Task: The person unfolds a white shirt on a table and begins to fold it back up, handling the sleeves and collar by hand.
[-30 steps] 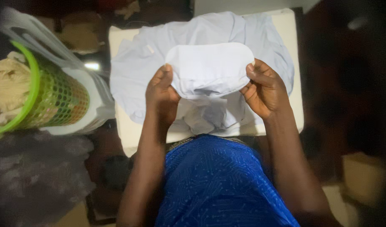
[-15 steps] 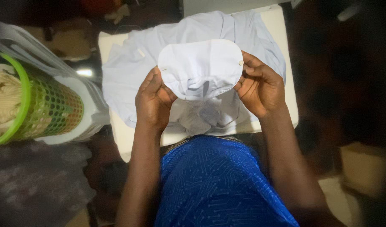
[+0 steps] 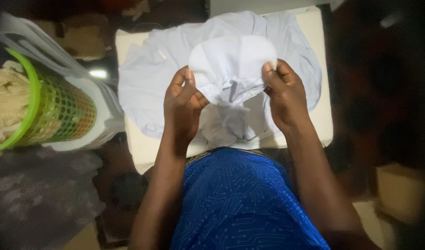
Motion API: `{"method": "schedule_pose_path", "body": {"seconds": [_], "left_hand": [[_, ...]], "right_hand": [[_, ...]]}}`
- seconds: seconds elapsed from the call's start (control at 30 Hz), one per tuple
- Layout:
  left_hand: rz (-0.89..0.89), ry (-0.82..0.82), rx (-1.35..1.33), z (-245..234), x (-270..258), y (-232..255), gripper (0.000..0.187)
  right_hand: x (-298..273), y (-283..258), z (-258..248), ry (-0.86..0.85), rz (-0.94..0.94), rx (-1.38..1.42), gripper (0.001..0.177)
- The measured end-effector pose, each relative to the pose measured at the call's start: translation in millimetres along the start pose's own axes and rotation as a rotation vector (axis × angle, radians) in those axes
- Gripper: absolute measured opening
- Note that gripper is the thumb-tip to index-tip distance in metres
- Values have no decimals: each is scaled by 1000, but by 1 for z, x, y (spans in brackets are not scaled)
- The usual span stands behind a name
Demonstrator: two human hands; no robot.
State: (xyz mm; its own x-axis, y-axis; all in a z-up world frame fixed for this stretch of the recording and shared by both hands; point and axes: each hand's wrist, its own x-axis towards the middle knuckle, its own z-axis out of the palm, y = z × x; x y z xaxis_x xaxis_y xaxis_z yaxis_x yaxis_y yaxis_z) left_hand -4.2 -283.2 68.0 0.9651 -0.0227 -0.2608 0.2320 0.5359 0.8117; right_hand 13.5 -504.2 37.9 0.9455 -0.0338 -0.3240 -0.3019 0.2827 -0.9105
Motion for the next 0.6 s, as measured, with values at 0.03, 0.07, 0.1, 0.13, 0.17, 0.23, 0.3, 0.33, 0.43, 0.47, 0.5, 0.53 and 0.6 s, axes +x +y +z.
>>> {"method": "schedule_pose_path", "body": {"seconds": [0.03, 0.07, 0.1, 0.13, 0.17, 0.23, 0.3, 0.33, 0.43, 0.47, 0.5, 0.53, 0.6], "left_hand": [[9, -11, -17, 0, 0, 0, 44], [18, -24, -36, 0, 0, 0, 44], [28, -36, -54, 0, 0, 0, 43], [161, -62, 170, 0, -1, 0, 44], [294, -86, 395, 0, -2, -2, 45], [306, -103, 392, 1, -5, -3, 45], [76, -88, -62, 1, -4, -3, 43], [233, -113, 211, 1, -6, -3, 43], [455, -160, 626, 1, -10, -6, 44], [371, -161, 493, 0, -10, -5, 44], [286, -162, 361, 1, -10, -4, 43], [203, -146, 177, 1, -9, -3, 39], [33, -110, -190, 0, -9, -3, 31]], "right_hand": [[1, 1, 2, 43, -5, -105, 23], [1, 1, 4, 51, 43, -99, 23], [3, 2, 6, 59, 91, -94, 27], [3, 4, 7, 70, 139, -89, 32], [2, 7, 9, 33, 157, -43, 33], [-2, 14, 13, -37, 197, 50, 36], [-1, 18, 16, -36, 214, 50, 36], [-1, 19, 18, -33, 222, 50, 37], [-1, 24, 19, -28, 242, 54, 39], [-1, 26, 19, -41, 250, 76, 41], [-1, 28, 20, -54, 258, 98, 43], [0, 31, 20, -69, 264, 120, 45], [1, 35, 19, -87, 276, 126, 45]]}}
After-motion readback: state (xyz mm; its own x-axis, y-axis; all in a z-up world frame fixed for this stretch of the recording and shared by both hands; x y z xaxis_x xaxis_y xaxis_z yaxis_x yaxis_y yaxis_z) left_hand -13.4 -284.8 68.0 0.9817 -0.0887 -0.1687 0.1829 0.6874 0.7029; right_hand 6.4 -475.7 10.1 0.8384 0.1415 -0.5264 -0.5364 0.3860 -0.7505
